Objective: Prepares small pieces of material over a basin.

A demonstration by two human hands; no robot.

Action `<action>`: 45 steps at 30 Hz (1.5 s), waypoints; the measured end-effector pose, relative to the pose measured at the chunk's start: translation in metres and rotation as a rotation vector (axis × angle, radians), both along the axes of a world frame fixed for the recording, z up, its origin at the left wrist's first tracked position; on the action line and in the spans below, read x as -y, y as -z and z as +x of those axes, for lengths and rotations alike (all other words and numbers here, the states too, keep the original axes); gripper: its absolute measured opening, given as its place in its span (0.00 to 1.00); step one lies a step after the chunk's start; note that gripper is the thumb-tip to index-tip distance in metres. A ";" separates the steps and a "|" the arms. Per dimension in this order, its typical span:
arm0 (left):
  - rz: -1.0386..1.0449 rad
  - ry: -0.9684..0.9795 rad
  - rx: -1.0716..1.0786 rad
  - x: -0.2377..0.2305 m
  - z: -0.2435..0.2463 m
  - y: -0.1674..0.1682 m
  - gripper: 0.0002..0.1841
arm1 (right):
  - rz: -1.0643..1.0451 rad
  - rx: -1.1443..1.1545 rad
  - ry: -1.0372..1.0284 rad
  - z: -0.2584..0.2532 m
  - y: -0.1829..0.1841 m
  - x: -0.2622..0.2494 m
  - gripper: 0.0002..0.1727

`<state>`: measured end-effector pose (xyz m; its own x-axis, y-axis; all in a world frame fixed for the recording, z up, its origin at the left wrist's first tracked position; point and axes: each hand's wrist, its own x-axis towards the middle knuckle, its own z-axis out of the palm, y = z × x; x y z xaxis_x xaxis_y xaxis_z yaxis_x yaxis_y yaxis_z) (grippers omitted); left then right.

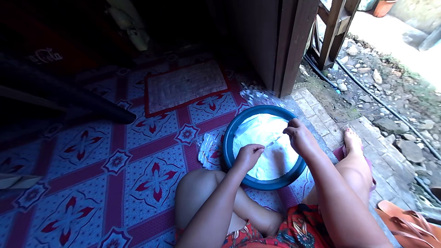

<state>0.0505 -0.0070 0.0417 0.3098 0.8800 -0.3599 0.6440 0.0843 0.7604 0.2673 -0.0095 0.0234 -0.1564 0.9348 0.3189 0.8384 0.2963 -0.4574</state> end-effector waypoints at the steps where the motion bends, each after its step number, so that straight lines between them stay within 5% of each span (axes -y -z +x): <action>1: 0.003 0.001 -0.001 0.000 0.000 0.000 0.13 | 0.008 0.000 0.000 -0.001 0.000 0.000 0.12; 45: 0.024 -0.010 0.007 0.000 -0.001 0.000 0.13 | 0.008 0.009 0.090 0.001 -0.010 0.005 0.11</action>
<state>0.0494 -0.0073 0.0417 0.3032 0.8917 -0.3361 0.6376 0.0723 0.7669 0.2685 -0.0145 0.0331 -0.0748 0.9428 0.3249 0.8660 0.2230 -0.4476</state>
